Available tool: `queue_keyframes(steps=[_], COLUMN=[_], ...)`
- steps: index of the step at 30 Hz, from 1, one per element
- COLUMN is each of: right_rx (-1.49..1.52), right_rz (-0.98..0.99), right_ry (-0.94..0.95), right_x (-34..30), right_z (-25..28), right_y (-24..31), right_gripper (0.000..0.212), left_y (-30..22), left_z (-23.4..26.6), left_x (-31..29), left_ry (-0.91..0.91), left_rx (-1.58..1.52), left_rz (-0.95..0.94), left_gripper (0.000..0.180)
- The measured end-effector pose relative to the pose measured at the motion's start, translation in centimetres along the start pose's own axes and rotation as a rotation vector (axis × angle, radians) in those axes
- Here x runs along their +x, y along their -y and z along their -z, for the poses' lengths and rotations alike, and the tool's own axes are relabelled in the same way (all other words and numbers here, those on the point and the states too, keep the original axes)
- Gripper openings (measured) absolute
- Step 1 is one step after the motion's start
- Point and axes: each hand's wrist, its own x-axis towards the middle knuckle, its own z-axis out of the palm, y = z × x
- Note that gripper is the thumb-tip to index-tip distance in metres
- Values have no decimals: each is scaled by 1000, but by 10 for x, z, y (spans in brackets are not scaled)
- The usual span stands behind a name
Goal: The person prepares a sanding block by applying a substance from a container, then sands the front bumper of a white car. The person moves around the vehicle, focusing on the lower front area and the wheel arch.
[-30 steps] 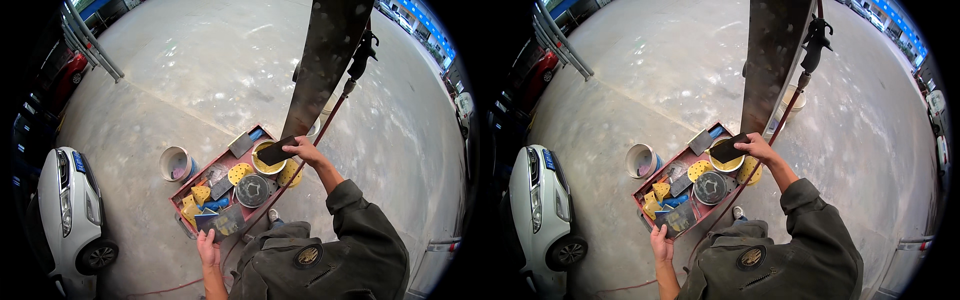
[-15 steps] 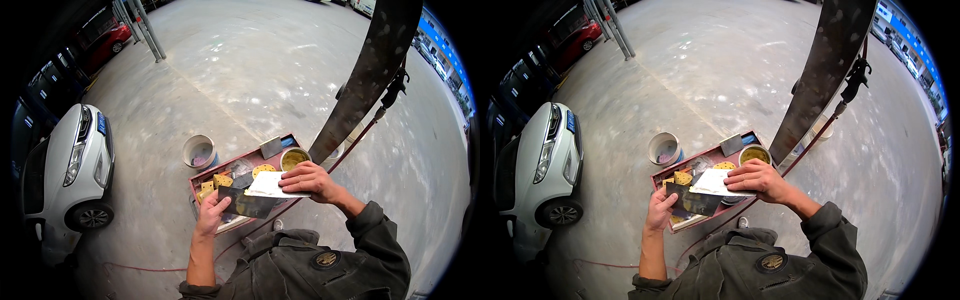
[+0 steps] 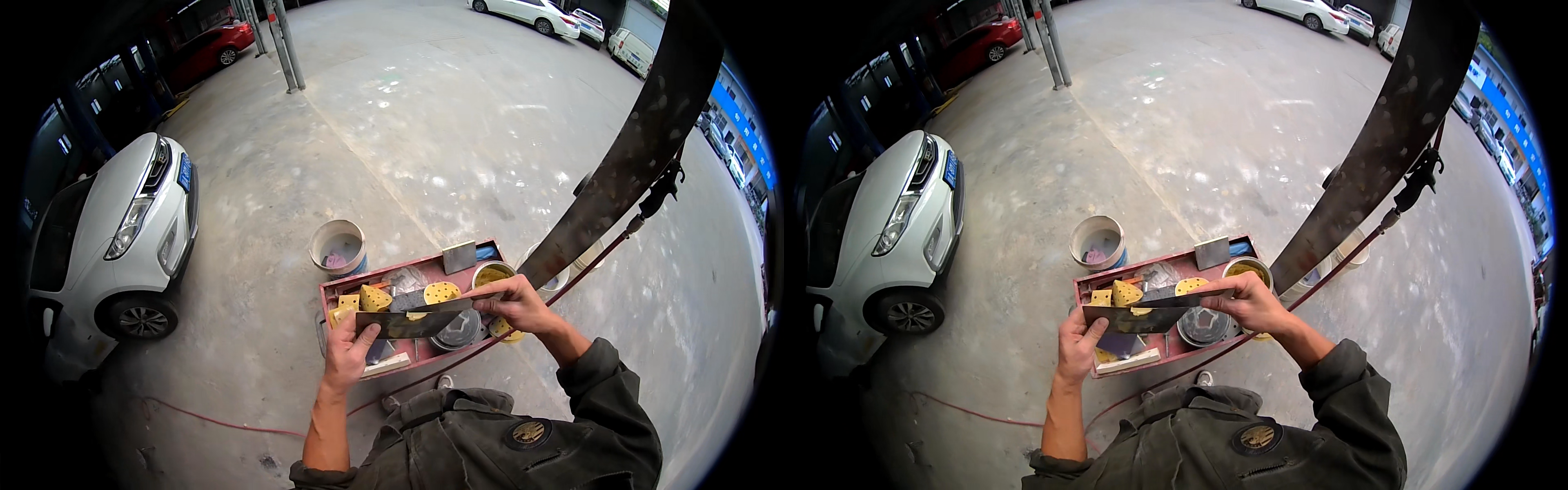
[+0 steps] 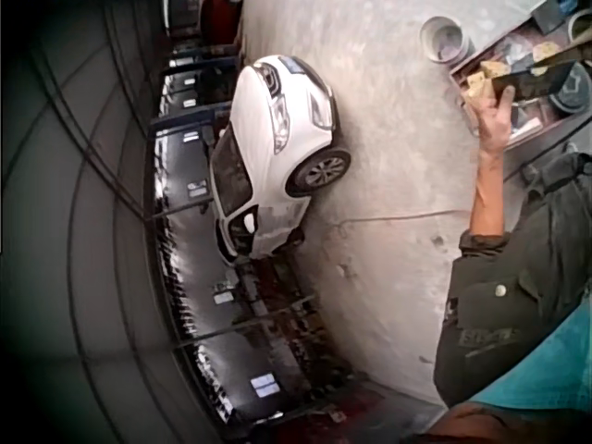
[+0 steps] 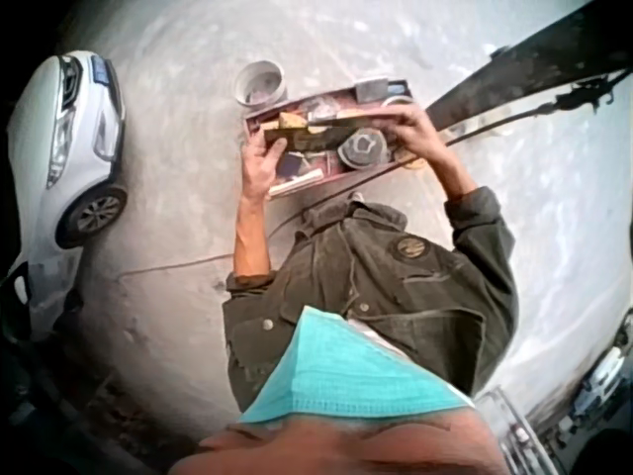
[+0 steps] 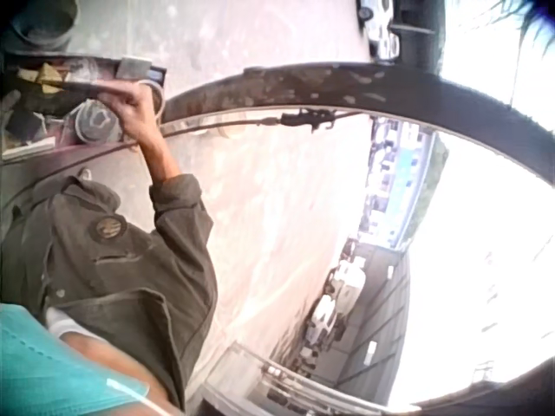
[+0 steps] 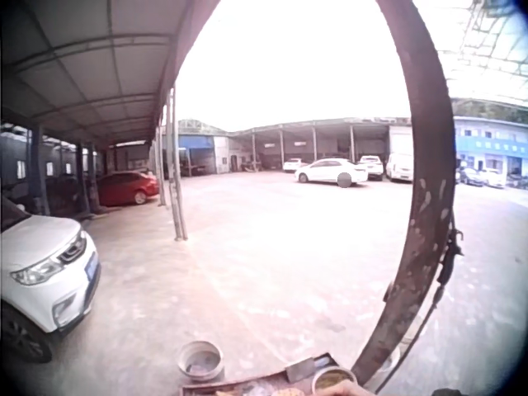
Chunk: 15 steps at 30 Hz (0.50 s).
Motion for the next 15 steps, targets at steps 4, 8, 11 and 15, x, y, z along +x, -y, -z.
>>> queue_keyframes(steps=[4, 8, 11, 15], right_rx=[10, -234, -192, 62], right_rz=[-21, 216, 94, 11], right_ry=[92, 88, -7, -25], right_x=[6, 11, 18, 17], right_z=[-7, -11, -2, -9], right_y=[2, 2, -10, -23], right_gripper=[23, 23, 21, 20], left_y=[-1, 3, 7, 4], left_z=[1, 8, 13, 13], left_x=[-6, -8, -12, -9], left_ry=[-39, -86, -114, -88], left_rx=[37, 60, -190, -105], left_rz=[-19, -24, 36, 31], left_gripper=[26, 27, 28, 30])
